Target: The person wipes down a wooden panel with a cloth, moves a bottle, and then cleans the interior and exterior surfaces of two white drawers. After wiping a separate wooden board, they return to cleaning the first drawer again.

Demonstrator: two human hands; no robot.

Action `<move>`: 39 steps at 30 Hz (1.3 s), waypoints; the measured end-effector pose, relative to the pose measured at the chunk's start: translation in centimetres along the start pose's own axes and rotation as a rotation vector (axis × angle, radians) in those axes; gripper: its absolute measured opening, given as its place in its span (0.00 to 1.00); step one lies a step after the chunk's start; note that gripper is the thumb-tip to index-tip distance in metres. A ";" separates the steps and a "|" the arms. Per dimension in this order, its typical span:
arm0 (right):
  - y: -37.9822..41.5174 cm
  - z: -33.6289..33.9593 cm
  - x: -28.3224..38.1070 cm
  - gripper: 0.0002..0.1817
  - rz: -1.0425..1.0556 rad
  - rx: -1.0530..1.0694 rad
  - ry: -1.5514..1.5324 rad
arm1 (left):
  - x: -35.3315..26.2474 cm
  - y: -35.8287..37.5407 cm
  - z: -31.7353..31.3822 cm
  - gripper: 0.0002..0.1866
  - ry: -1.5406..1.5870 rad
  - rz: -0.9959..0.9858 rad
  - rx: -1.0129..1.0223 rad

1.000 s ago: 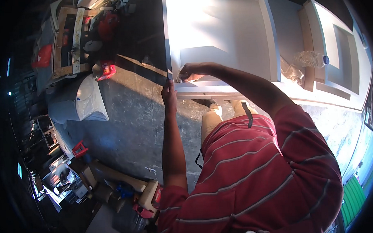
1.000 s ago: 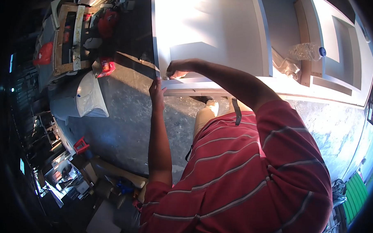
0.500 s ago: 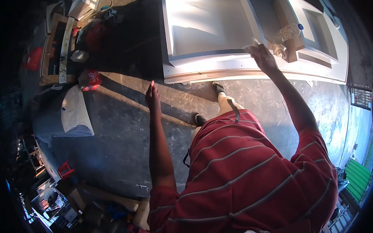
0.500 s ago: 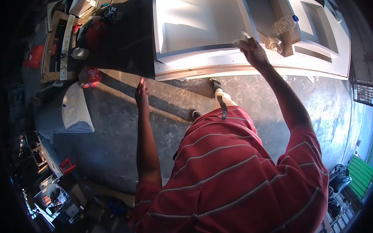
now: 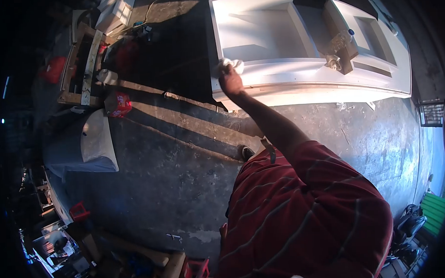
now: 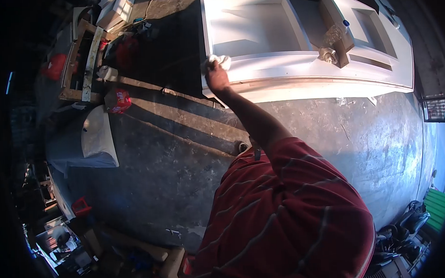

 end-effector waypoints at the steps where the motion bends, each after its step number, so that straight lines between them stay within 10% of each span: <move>1: 0.3 -4.1 1.3 0.21 0.183 0.044 0.066 | 1.3 0.3 -1.0 0.16 0.023 0.003 0.000; 4: 2.3 -1.2 4.7 0.22 0.176 0.138 -0.350 | 1.5 -0.3 -1.4 0.16 0.069 -0.108 0.000; 11: 7.1 4.6 -10.4 0.12 -0.368 -0.535 -0.511 | -5.4 -8.0 5.0 0.17 0.190 -0.623 -0.097; 14: 8.7 8.6 -18.7 0.14 -0.526 -0.688 -0.402 | -23.9 -7.0 13.1 0.16 -0.001 -0.529 -0.098; 18: 10.3 12.4 -26.1 0.16 -0.833 -0.894 -0.560 | -47.1 -9.1 17.9 0.10 0.178 -0.954 -0.103; 26: 7.7 9.9 -31.1 0.20 -1.224 -1.001 -0.642 | -83.2 0.9 3.0 0.13 -0.463 -1.734 0.262; 35: 5.2 2.7 -19.3 0.19 -1.243 -0.940 -0.634 | -85.3 -1.6 -6.1 0.27 -0.498 -1.268 0.723; 39: 4.1 -4.8 -6.2 0.19 -1.068 -0.505 -0.854 | -85.5 -4.7 -6.2 0.30 -0.402 -1.050 0.918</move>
Point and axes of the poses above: each hand's wrist, its own y-axis away from the middle knuckle, its own z-axis out of the back of the hand, x = y × z, the point moved 5 cm from there along -y, towards the middle knuckle, and after that the axes turned 12 degrees about y, right-handed, at the moved point
